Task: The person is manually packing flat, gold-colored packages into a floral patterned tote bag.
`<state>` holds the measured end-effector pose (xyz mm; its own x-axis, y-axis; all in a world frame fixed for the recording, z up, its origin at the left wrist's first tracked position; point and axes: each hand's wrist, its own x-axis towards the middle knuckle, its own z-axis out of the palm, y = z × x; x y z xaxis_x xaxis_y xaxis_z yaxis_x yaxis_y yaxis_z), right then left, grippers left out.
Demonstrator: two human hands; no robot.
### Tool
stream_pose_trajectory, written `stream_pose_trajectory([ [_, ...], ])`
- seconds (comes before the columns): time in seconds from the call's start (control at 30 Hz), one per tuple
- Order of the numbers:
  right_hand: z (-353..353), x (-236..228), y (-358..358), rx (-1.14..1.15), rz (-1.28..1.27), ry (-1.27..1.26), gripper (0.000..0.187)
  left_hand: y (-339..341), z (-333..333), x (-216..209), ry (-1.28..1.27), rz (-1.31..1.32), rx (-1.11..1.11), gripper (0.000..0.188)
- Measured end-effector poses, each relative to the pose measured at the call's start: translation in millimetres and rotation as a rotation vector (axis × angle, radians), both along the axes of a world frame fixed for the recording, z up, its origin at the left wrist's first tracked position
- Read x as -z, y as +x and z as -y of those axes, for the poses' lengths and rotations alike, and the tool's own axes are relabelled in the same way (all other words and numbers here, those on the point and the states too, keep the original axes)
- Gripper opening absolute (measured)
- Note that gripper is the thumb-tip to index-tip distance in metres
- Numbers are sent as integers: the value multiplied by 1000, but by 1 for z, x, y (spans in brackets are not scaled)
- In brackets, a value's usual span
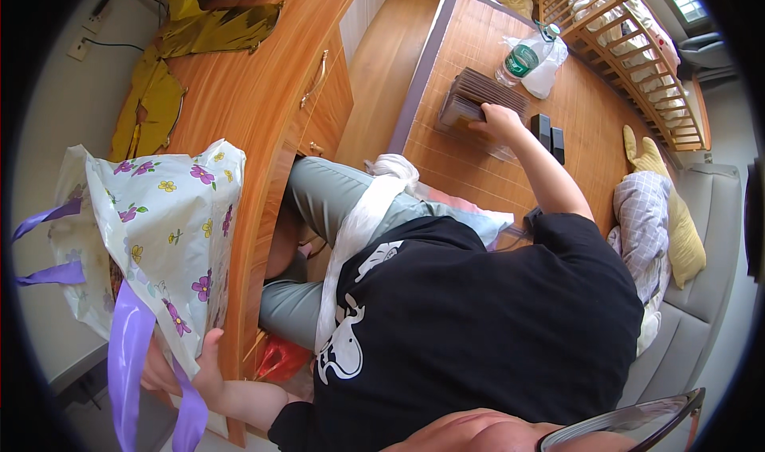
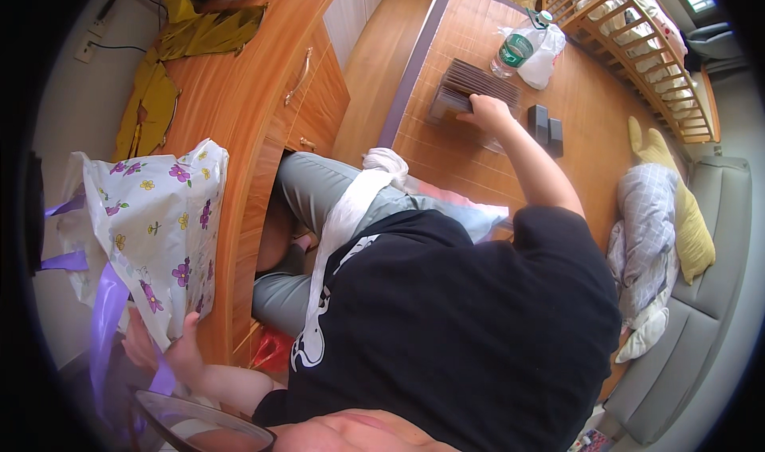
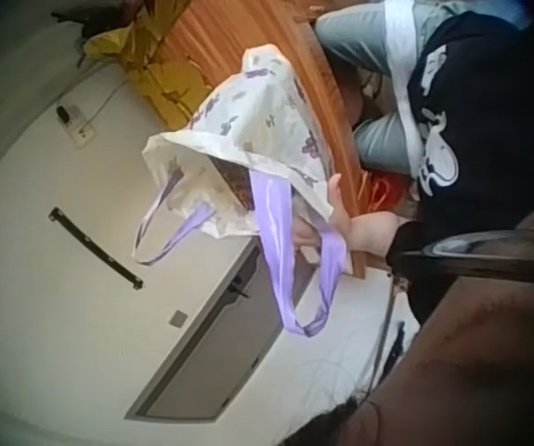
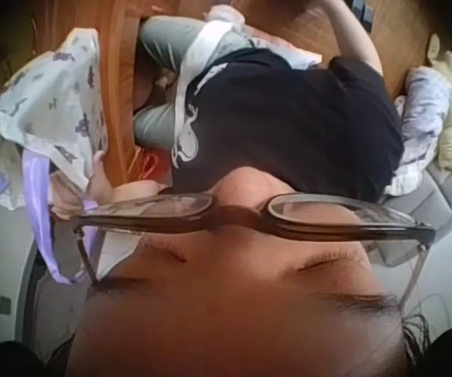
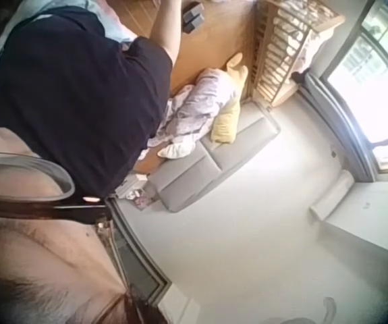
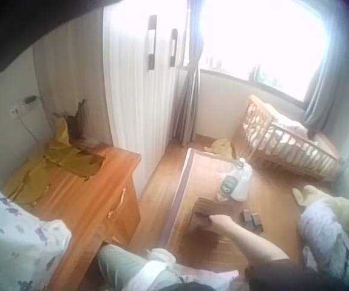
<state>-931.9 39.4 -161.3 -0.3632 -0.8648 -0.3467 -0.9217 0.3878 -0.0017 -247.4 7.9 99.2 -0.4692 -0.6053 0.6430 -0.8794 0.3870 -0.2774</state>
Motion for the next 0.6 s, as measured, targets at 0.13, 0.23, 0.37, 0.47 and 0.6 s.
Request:
stream_pose_trajectory([
  [0.13,6,20,-14,-192,-157,-92,40,-12,4,5,-164,-205,134,91],
  [0.23,3,17,-14,-261,-175,-134,37,-10,3,8,-343,-178,125,86],
  [0.37,-8,-3,-28,-219,-191,-168,35,-14,6,44,-511,-227,105,87],
  [0.47,-5,-16,-32,-242,-169,-158,36,-18,14,65,-789,-70,543,83],
  [0.6,8,-42,-30,-255,-195,-91,28,-52,4,96,-825,-239,595,73],
])
